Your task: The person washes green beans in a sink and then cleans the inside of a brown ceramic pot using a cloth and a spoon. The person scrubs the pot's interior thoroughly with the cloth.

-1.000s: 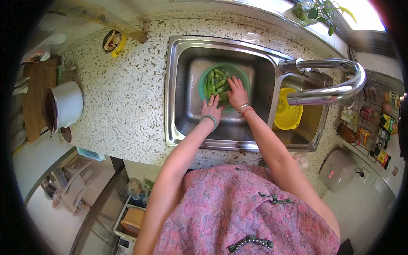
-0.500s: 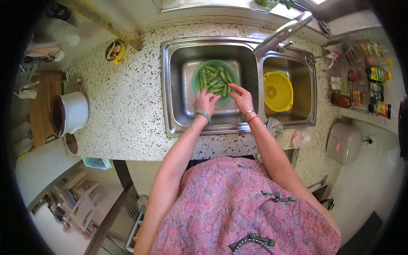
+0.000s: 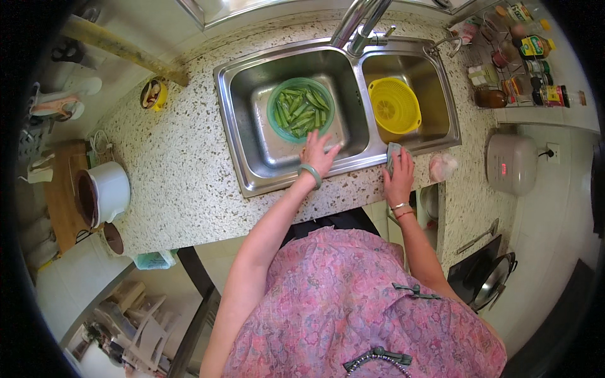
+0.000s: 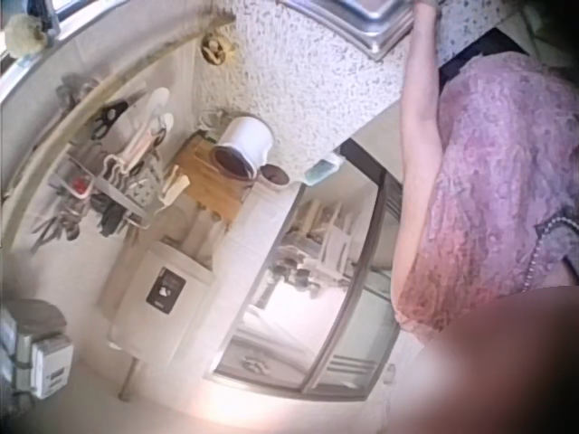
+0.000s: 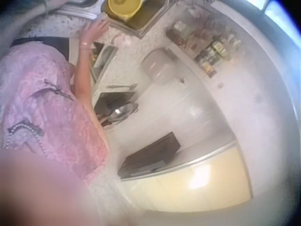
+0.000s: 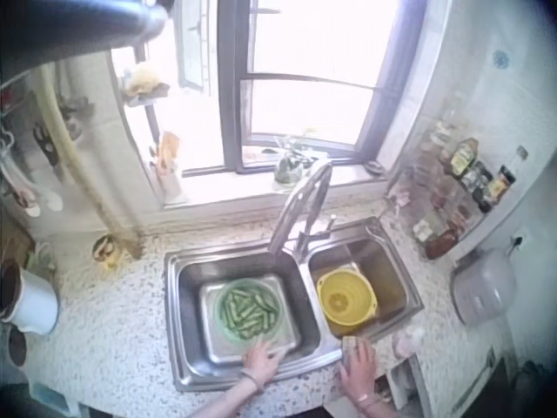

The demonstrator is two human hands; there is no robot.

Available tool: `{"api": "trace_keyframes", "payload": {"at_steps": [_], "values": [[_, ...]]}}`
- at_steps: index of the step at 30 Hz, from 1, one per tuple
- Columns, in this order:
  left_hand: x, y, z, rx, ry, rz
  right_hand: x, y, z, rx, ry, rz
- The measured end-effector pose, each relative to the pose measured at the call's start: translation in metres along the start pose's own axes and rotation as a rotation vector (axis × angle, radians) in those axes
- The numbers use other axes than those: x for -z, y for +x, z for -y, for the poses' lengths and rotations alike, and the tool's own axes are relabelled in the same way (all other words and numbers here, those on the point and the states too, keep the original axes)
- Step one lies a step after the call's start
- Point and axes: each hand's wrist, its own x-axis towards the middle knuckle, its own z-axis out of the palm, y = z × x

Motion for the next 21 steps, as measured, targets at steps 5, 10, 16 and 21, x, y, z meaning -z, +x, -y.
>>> {"api": "trace_keyframes", "payload": {"at_steps": [5,10,16,21], "values": [[-0.015,-0.007,0.004,-0.078,-0.399,0.155,-0.001,0.008,0.019,-0.204,0.585,0.021],[-0.003,-0.011,-0.015,0.192,-1.154,0.239,0.009,0.035,0.118,-0.189,1.064,0.282],[0.024,0.021,0.049,0.265,-0.915,0.062,-0.080,0.090,0.139,-0.057,0.881,0.379],[0.022,0.029,0.080,0.312,-0.828,-0.022,-0.169,0.137,0.123,0.129,0.503,0.462]]}}
